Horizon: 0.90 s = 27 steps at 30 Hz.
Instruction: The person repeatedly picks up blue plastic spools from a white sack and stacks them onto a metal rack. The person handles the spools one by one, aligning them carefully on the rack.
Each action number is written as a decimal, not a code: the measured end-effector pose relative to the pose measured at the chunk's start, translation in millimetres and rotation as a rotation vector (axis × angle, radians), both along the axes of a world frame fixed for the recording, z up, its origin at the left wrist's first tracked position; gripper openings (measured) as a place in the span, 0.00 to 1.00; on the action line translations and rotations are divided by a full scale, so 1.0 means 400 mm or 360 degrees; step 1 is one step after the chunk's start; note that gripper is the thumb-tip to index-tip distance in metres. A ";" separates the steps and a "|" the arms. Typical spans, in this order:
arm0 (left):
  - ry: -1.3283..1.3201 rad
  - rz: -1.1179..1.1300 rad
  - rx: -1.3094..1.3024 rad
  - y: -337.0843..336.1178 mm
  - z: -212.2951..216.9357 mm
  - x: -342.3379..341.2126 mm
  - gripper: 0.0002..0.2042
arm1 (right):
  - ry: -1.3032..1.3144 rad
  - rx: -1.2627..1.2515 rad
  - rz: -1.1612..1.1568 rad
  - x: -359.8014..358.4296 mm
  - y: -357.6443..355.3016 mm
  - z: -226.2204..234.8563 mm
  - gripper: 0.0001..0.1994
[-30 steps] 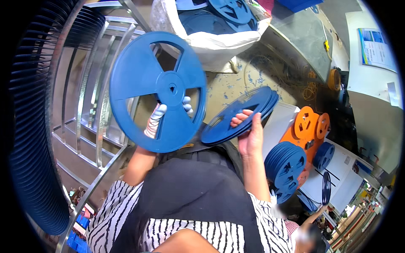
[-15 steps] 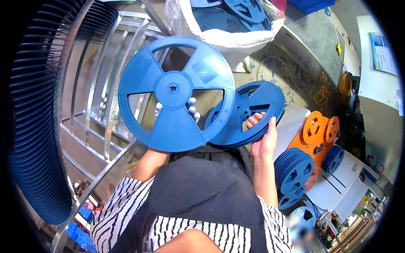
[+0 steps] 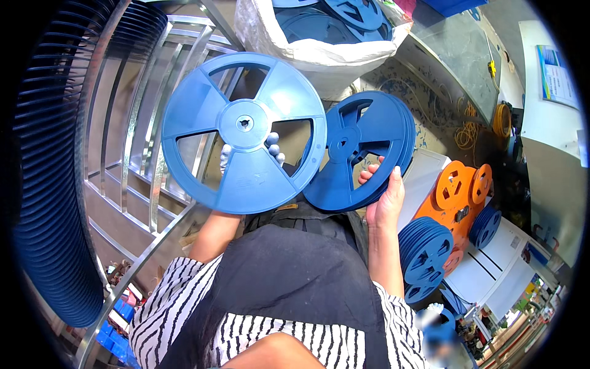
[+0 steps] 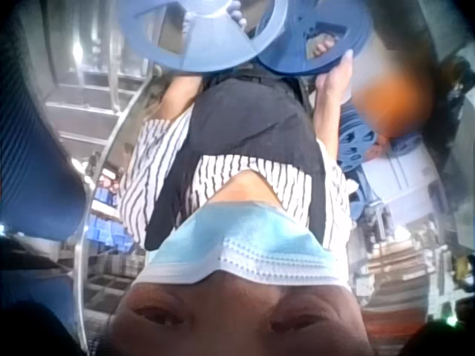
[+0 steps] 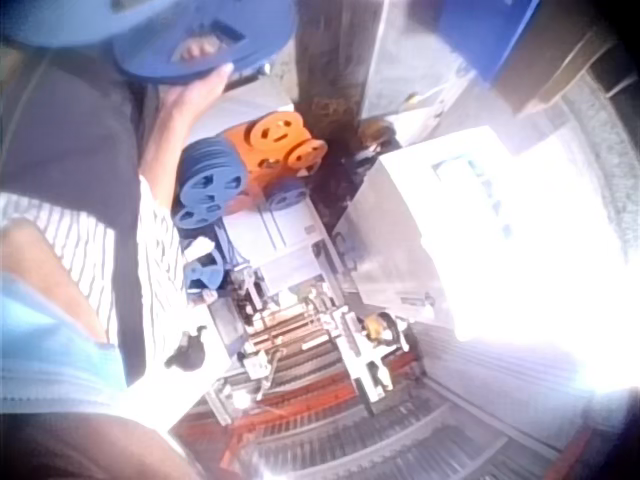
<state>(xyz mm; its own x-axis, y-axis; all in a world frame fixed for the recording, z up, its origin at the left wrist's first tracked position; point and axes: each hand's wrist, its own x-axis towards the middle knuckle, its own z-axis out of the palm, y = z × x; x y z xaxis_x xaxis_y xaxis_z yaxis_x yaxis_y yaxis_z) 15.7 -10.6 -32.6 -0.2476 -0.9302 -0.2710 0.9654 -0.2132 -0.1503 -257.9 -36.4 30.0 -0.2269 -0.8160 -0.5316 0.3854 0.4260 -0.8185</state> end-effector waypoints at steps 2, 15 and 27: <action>-0.0002 0.0036 -0.0005 0.001 0.026 0.001 0.38 | 0.0006 0.0016 -0.0009 -0.003 -0.003 0.000 0.21; 0.0253 -0.0109 -0.0240 0.018 0.005 0.011 0.40 | -0.0037 0.0048 -0.0038 -0.015 -0.010 -0.006 0.22; -0.1605 -0.0055 -0.0300 -0.552 0.140 0.045 0.16 | -0.0059 -0.0042 -0.0232 -0.033 0.037 0.010 0.23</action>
